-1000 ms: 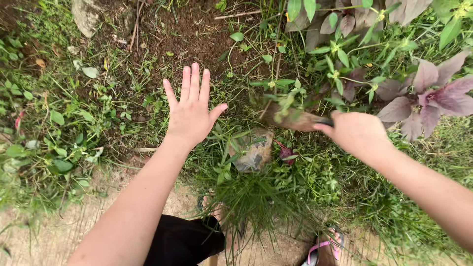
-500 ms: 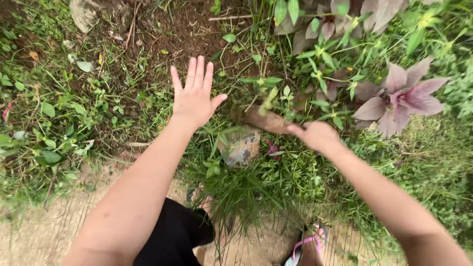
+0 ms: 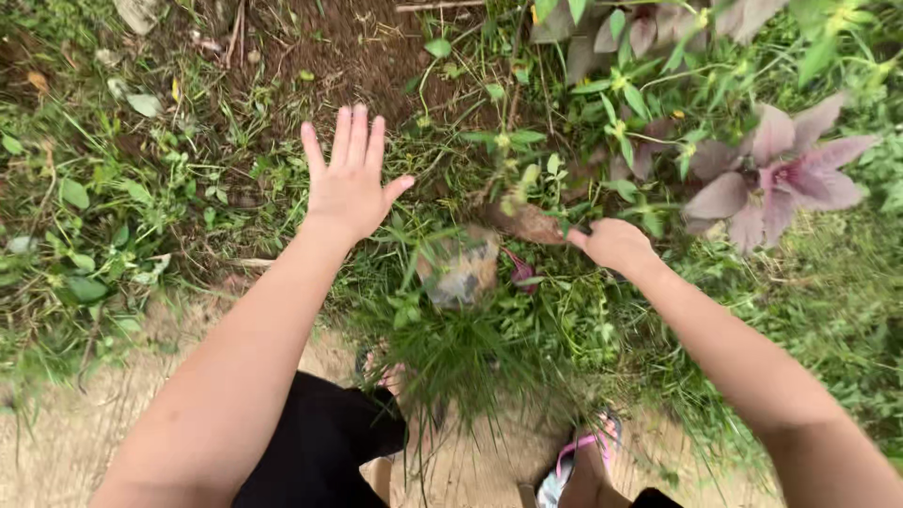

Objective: The person uses a small hand hoe to scrape and loosen soil around the base of a purple-leafed plant, removing grass and weeds. They repeatedly clear the area near the plant's stem and occasionally pull up loose debris by hand.

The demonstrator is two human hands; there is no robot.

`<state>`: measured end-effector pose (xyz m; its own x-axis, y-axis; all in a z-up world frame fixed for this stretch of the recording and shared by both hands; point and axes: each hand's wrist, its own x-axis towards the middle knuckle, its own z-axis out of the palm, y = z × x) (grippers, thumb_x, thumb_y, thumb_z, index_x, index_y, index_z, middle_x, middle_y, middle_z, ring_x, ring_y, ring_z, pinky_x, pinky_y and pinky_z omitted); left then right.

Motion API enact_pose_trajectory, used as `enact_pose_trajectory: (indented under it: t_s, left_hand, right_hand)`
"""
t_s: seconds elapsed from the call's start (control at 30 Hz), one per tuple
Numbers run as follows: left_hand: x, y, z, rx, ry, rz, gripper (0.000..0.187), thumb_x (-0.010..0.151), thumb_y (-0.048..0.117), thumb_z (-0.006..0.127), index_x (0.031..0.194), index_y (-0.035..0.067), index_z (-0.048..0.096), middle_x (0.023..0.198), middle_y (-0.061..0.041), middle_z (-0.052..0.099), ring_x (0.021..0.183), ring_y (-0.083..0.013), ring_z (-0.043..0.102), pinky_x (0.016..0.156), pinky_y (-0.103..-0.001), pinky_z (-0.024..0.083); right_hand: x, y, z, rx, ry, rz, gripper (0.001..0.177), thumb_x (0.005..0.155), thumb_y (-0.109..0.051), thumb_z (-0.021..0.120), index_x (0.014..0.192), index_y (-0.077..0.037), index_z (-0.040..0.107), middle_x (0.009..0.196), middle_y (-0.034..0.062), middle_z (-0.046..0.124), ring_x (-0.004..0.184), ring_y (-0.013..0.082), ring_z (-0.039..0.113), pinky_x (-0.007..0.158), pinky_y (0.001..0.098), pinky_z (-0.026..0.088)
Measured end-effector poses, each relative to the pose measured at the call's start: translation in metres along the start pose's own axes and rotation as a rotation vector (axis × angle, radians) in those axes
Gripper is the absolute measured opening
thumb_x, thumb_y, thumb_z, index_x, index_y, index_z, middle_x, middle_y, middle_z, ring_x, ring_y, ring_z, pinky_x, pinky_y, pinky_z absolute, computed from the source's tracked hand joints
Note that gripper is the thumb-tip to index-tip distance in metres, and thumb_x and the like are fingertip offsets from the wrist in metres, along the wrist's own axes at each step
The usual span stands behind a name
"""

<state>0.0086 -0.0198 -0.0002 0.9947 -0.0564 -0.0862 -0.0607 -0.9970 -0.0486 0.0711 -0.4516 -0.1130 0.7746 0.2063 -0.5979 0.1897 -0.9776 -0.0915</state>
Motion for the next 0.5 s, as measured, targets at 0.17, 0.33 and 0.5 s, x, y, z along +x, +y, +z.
enact_pose_trajectory:
  t_s: [0.17, 0.33, 0.5]
  left_hand:
    - [0.008, 0.031, -0.020, 0.024, -0.048, 0.017, 0.092, 0.099, 0.071, 0.022, 0.163, 0.007, 0.008, 0.170, -0.016, 0.003, 0.157, -0.0303, -0.001, 0.118, -0.068, -0.005]
    - [0.005, 0.013, -0.015, -0.007, 0.001, 0.014, 0.091, 0.100, 0.070, 0.024, 0.163, 0.005, 0.011, 0.170, -0.018, 0.006, 0.157, -0.0315, 0.001, 0.118, -0.069, -0.003]
    - [-0.011, -0.010, -0.004, -0.043, 0.025, -0.033, 0.091, 0.101, 0.070, 0.027, 0.165, 0.006, 0.014, 0.171, -0.019, 0.009, 0.159, -0.0310, 0.004, 0.120, -0.070, -0.003]
  right_hand:
    - [-0.020, -0.018, -0.028, 0.065, -0.140, 0.073, 0.098, 0.093, -0.084, 0.038, 0.105, 0.007, 0.072, 0.086, 0.0252, 0.074, 0.085, 0.0392, 0.075, 0.083, 0.0489, 0.058]
    - [-0.098, -0.022, -0.103, -0.184, 0.000, -0.041, 0.087, 0.096, -0.079, 0.034, 0.091, -0.001, 0.072, 0.083, 0.0193, 0.074, 0.082, 0.0361, 0.075, 0.077, 0.0481, 0.060]
    - [-0.070, -0.059, -0.086, -0.192, -0.004, 0.042, 0.083, 0.094, -0.077, 0.038, 0.086, -0.001, 0.070, 0.079, 0.0171, 0.072, 0.078, 0.0347, 0.074, 0.074, 0.0493, 0.060]
